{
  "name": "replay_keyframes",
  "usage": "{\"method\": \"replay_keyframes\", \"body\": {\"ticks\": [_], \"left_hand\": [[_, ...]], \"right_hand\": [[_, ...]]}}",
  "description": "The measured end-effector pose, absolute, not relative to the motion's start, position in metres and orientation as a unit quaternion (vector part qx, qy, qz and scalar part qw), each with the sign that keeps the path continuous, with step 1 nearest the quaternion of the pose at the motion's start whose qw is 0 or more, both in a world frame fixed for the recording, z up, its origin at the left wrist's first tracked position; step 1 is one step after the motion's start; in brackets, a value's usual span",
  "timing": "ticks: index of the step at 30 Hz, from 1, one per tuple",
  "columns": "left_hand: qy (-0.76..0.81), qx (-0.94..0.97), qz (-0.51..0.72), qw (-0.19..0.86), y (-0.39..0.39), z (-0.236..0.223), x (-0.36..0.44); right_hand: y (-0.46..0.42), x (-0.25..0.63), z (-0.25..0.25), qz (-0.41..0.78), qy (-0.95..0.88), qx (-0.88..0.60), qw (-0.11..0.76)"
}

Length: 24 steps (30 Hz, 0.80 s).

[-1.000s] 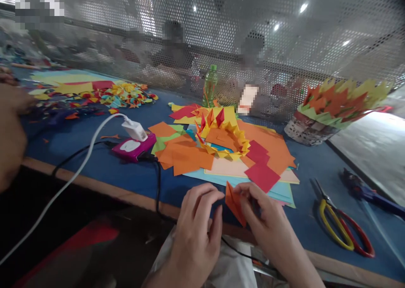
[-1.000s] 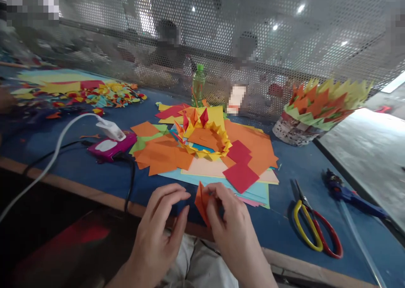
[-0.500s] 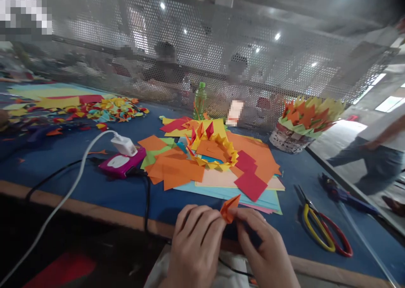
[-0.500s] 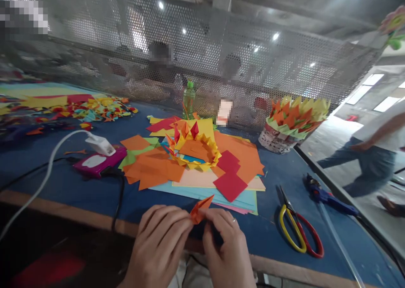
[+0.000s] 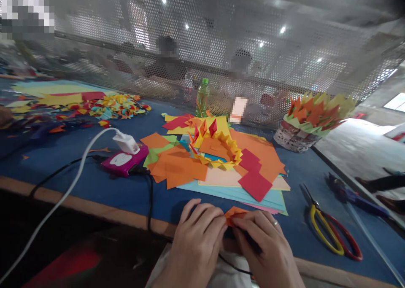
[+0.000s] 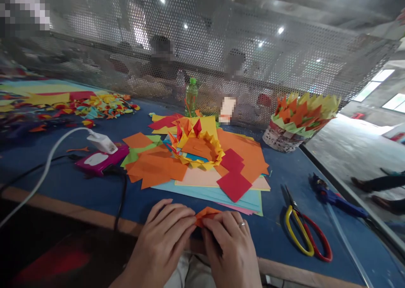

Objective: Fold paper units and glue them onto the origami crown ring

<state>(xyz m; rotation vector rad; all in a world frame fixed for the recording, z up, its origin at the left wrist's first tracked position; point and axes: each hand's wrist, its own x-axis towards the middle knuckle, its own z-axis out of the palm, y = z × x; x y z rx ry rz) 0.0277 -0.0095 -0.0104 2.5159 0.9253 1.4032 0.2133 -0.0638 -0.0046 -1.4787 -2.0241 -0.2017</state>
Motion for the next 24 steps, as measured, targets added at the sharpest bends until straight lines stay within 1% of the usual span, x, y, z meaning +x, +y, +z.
{"method": "replay_keyframes", "body": {"ticks": [5, 12, 17, 24], "left_hand": [[0.285, 0.846, 0.446, 0.059, -0.009, -0.01, 0.023], [0.243, 0.874, 0.42, 0.033, -0.003, -0.01, 0.009], [0.225, 0.892, 0.391, 0.004, 0.0, -0.012, 0.003], [0.193, 0.919, 0.342, 0.027, 0.01, -0.002, -0.001]], "right_hand": [[-0.062, 0.214, -0.003, -0.043, -0.766, -0.55, 0.33], [-0.062, 0.217, 0.001, 0.003, -0.771, -0.546, 0.327], [-0.059, 0.213, 0.004, -0.014, -0.771, -0.547, 0.327], [-0.058, 0.211, 0.002, -0.047, -0.787, -0.526, 0.318]]}}
